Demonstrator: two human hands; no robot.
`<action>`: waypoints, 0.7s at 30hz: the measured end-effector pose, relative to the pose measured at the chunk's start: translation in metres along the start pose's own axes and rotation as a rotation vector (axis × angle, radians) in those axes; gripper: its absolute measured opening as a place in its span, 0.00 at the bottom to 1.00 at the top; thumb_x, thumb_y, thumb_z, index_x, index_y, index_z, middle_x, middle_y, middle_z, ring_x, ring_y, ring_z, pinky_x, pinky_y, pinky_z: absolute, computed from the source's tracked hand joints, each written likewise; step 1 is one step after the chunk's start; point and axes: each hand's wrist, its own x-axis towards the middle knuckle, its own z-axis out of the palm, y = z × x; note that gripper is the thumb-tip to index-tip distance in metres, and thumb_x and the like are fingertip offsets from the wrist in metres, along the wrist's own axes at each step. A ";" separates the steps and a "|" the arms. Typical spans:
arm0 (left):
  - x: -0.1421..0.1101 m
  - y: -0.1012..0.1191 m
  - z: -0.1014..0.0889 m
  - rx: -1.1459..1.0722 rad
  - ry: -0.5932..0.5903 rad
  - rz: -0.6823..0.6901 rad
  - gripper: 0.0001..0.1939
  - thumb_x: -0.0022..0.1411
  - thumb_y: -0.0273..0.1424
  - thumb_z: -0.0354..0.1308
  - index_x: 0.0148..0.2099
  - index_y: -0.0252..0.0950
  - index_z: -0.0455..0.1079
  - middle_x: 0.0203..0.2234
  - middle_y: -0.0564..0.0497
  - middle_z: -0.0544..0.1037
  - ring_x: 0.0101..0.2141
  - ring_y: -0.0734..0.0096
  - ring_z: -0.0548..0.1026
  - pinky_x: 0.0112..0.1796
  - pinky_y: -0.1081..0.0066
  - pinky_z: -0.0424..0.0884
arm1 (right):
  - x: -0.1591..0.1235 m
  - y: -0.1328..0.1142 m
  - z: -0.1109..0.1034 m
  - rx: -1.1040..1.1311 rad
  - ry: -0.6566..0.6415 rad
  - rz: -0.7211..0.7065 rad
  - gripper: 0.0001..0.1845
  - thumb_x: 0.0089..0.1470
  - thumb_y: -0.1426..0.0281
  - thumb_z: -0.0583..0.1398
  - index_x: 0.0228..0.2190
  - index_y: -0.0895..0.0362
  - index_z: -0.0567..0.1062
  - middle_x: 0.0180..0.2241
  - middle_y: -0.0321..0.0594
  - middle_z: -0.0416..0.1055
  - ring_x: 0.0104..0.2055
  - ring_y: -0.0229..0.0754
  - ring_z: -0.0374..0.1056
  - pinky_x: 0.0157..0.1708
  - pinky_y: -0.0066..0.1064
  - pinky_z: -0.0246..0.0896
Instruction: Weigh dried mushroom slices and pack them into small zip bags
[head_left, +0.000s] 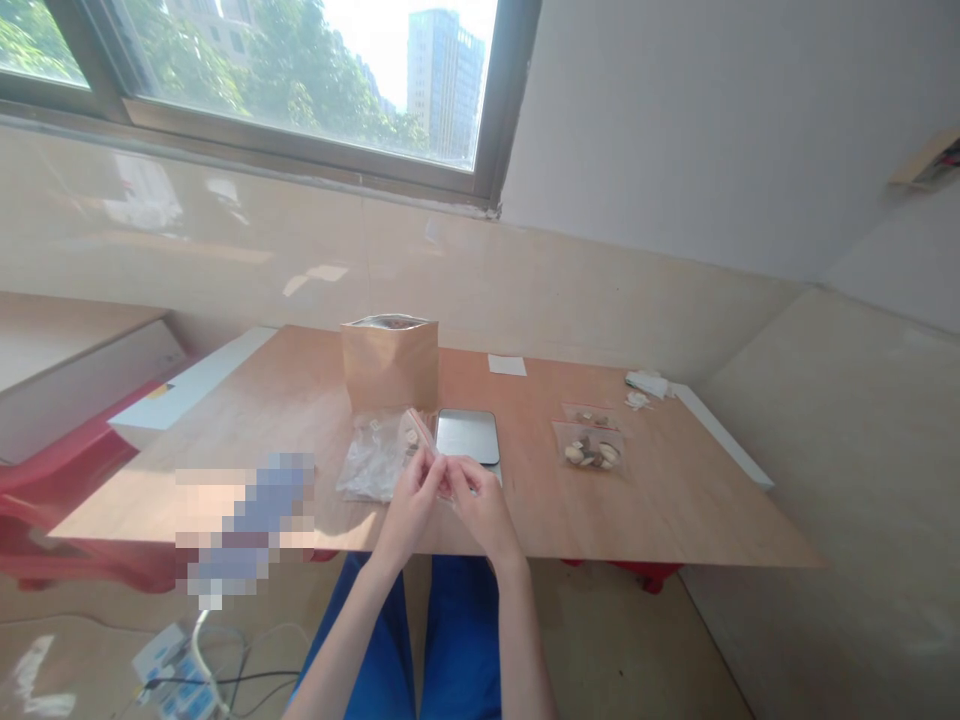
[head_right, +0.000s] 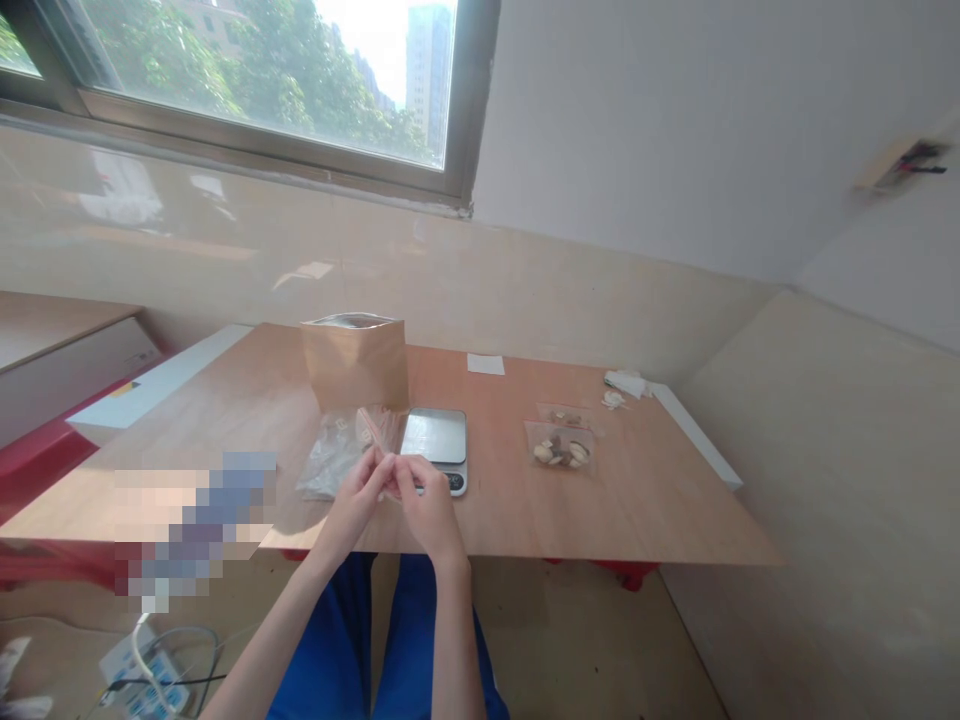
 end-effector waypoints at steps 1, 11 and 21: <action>0.001 0.001 -0.002 0.041 -0.015 0.013 0.16 0.57 0.44 0.51 0.26 0.38 0.58 0.20 0.57 0.64 0.25 0.73 0.65 0.30 0.73 0.63 | 0.000 -0.001 -0.001 0.004 -0.010 -0.005 0.17 0.59 0.63 0.51 0.35 0.56 0.77 0.34 0.40 0.74 0.36 0.39 0.69 0.37 0.28 0.64; -0.001 0.006 -0.011 0.287 -0.146 0.065 0.14 0.61 0.41 0.43 0.29 0.38 0.58 0.17 0.58 0.62 0.21 0.75 0.62 0.26 0.74 0.59 | -0.002 0.002 -0.006 -0.114 0.198 -0.015 0.14 0.55 0.65 0.54 0.28 0.58 0.77 0.29 0.40 0.76 0.30 0.40 0.71 0.31 0.28 0.65; 0.006 0.003 -0.021 0.027 0.044 0.073 0.24 0.58 0.51 0.43 0.21 0.38 0.55 0.19 0.54 0.66 0.26 0.72 0.66 0.32 0.72 0.63 | -0.006 -0.001 -0.030 0.076 0.540 0.025 0.17 0.55 0.57 0.52 0.28 0.58 0.69 0.27 0.40 0.73 0.24 0.38 0.68 0.27 0.28 0.65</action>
